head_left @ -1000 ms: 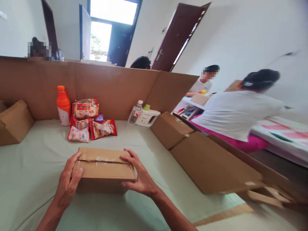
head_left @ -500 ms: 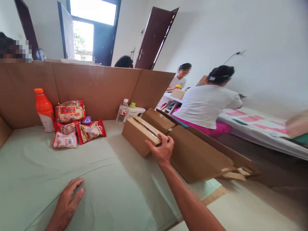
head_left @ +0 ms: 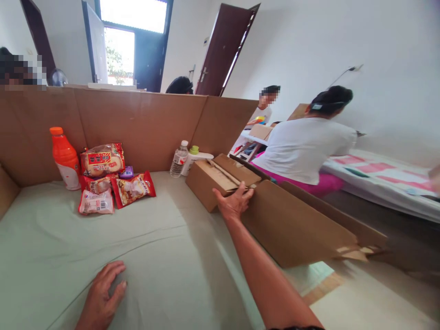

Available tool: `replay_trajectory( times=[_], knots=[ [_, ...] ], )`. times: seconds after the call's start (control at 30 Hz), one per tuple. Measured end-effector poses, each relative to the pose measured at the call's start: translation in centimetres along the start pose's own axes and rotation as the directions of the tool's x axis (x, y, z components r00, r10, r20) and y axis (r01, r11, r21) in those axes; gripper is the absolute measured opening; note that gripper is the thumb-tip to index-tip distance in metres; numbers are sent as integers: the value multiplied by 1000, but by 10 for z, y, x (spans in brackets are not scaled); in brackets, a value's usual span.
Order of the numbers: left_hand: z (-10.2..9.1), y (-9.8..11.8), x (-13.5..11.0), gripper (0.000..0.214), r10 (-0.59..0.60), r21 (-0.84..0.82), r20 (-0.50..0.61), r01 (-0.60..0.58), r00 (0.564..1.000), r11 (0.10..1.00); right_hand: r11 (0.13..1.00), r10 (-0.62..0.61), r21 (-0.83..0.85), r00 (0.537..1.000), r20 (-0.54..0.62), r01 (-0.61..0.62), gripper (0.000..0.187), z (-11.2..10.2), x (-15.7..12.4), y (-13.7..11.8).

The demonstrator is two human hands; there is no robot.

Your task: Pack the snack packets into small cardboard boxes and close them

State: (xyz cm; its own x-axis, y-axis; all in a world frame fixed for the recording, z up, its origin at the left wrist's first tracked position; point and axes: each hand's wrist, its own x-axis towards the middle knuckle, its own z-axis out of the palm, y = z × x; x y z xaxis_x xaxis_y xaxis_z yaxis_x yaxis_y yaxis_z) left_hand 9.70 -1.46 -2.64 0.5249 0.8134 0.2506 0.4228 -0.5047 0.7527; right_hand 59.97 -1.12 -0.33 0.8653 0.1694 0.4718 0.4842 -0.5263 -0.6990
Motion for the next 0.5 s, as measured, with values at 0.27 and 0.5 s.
replay_trajectory(
  times=[0.27,0.5],
  knots=[
    [2,38,-17,35,-84,28,156,80,984,996,997,-45,73,927,371,19,97,-29,-107,34],
    [-4,41,-25,35,-91,37,130,86,987,996,762,-617,330,470,632,557,52,-14,-210,14]
  ],
)
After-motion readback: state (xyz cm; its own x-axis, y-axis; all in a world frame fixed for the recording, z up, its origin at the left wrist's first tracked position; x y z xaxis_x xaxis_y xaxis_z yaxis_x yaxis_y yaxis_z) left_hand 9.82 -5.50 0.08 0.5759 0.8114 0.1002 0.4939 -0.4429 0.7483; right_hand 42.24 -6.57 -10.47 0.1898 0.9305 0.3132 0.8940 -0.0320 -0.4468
